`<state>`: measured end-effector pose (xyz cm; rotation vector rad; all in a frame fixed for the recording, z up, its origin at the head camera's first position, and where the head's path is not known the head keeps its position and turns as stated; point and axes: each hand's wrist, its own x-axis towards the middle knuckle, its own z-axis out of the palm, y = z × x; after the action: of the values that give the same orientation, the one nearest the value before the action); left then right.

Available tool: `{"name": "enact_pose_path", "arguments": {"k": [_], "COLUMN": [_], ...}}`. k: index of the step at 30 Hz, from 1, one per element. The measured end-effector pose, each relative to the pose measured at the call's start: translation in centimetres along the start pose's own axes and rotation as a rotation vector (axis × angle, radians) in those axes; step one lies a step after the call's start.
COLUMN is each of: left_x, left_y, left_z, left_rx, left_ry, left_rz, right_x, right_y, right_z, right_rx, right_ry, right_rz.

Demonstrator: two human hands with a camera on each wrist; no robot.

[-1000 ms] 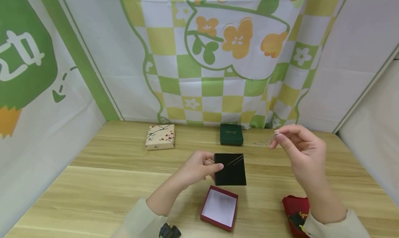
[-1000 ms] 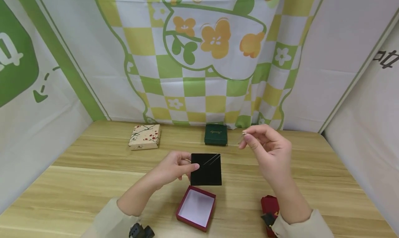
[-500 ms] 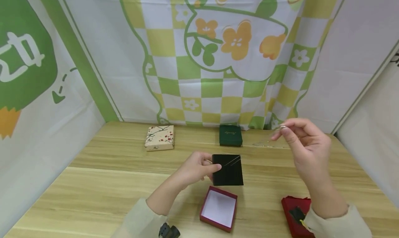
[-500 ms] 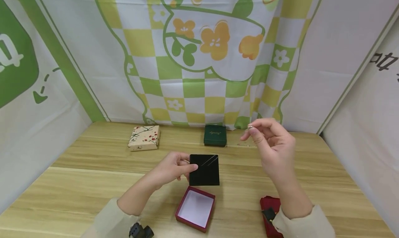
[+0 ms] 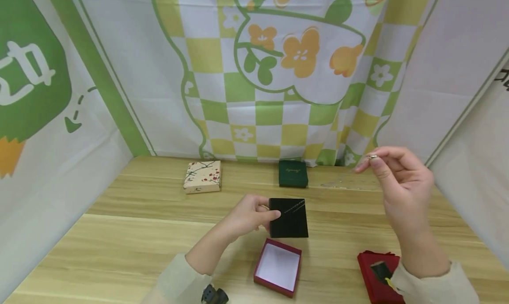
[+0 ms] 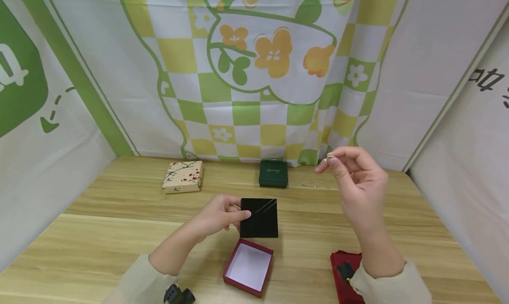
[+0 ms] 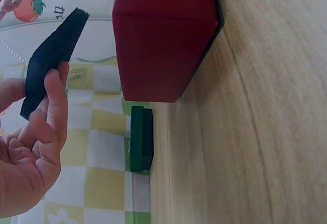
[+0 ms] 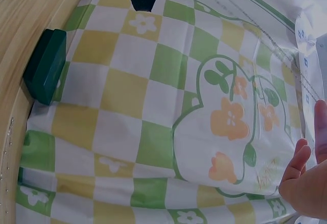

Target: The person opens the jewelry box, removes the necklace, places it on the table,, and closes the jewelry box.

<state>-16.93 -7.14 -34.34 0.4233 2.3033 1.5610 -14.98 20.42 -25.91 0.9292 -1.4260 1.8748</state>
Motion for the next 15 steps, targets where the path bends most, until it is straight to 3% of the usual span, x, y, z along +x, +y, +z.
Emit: {"name": "enact_pose_path", "arguments": {"k": [9,15], "left_x": [0.05,0.22], "left_y": [-0.32,-0.46], "left_z": [-0.35,-0.45], "left_rx": [-0.012,-0.011], "left_ry": [0.012,-0.001], "left_rz": [-0.035,-0.025], "right_x": [0.21,0.84], "right_y": [0.06,-0.02], "right_z": [-0.33,-0.41], "right_rx": [-0.017,-0.006], "right_ry": [0.049,0.105], "right_rz": [-0.007,-0.033]}}
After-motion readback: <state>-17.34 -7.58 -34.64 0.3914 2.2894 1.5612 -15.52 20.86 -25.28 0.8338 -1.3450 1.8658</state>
